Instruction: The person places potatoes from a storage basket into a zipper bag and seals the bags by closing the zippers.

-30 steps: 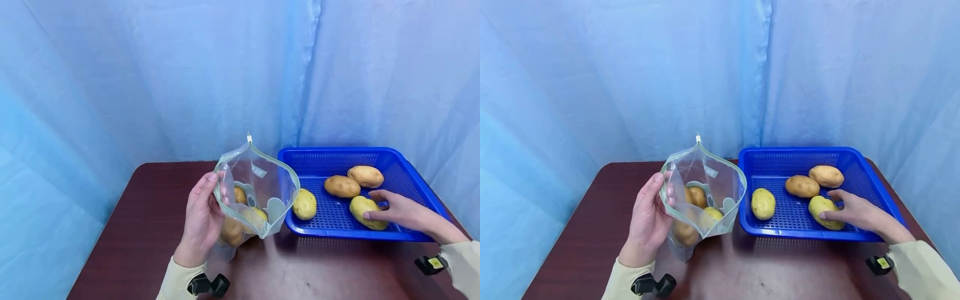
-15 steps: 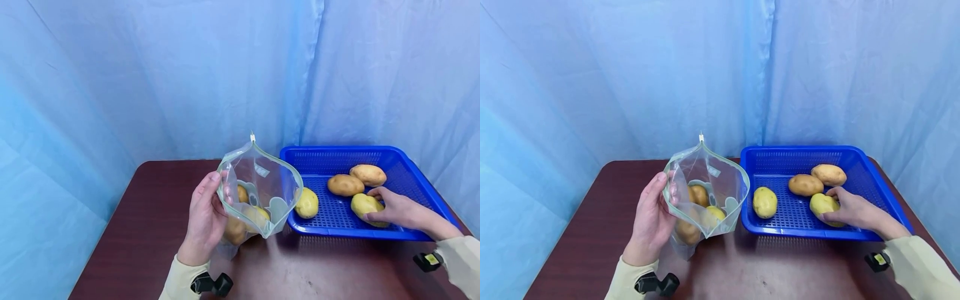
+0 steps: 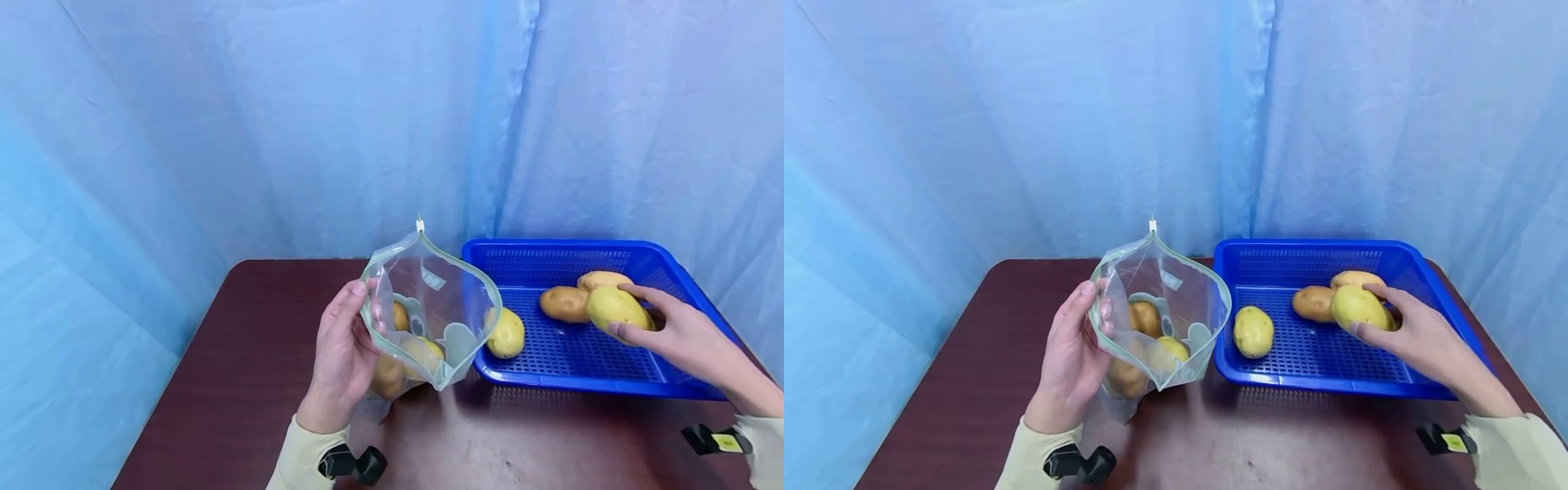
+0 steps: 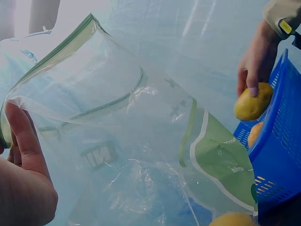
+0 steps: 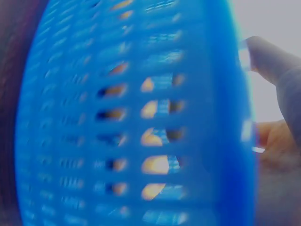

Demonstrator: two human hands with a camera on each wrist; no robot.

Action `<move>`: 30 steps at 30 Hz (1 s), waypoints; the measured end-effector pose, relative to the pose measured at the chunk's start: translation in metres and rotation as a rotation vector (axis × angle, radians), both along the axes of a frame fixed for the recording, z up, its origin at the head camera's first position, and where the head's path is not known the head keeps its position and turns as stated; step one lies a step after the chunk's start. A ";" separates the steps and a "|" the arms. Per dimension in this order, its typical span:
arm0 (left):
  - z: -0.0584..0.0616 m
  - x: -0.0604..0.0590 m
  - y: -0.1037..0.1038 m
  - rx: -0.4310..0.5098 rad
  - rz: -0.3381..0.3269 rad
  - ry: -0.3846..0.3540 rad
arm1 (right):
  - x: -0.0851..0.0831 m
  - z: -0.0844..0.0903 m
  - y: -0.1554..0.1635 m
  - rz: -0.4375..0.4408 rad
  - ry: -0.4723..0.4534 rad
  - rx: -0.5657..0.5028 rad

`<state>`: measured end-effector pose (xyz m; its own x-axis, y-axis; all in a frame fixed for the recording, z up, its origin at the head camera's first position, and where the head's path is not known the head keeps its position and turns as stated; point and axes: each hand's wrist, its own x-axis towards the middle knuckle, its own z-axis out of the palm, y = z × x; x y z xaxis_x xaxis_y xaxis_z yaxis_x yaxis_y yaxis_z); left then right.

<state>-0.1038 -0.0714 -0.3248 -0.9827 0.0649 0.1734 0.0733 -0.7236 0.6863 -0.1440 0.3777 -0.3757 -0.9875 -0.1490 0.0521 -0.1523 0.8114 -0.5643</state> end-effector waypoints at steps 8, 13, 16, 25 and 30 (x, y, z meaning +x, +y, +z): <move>-0.001 0.002 0.000 0.007 0.005 0.000 | 0.011 0.011 -0.017 -0.053 0.112 -0.256; 0.000 0.001 0.001 -0.001 0.004 0.006 | 0.018 0.023 -0.031 -0.094 0.181 -0.342; 0.001 0.000 0.002 0.007 0.001 0.006 | 0.025 0.031 -0.042 -0.120 0.234 -0.397; 0.004 0.001 0.004 0.022 -0.002 0.004 | 0.041 0.053 -0.072 -0.113 0.370 -0.551; 0.005 0.002 0.005 0.039 -0.001 0.005 | 0.045 0.061 -0.086 -0.032 0.411 -0.751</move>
<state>-0.1015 -0.0660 -0.3196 -0.9817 0.0587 0.1812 0.0765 -0.7500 0.6570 -0.0985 0.2914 -0.3151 -0.8717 0.0957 0.4806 -0.4460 0.2514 -0.8590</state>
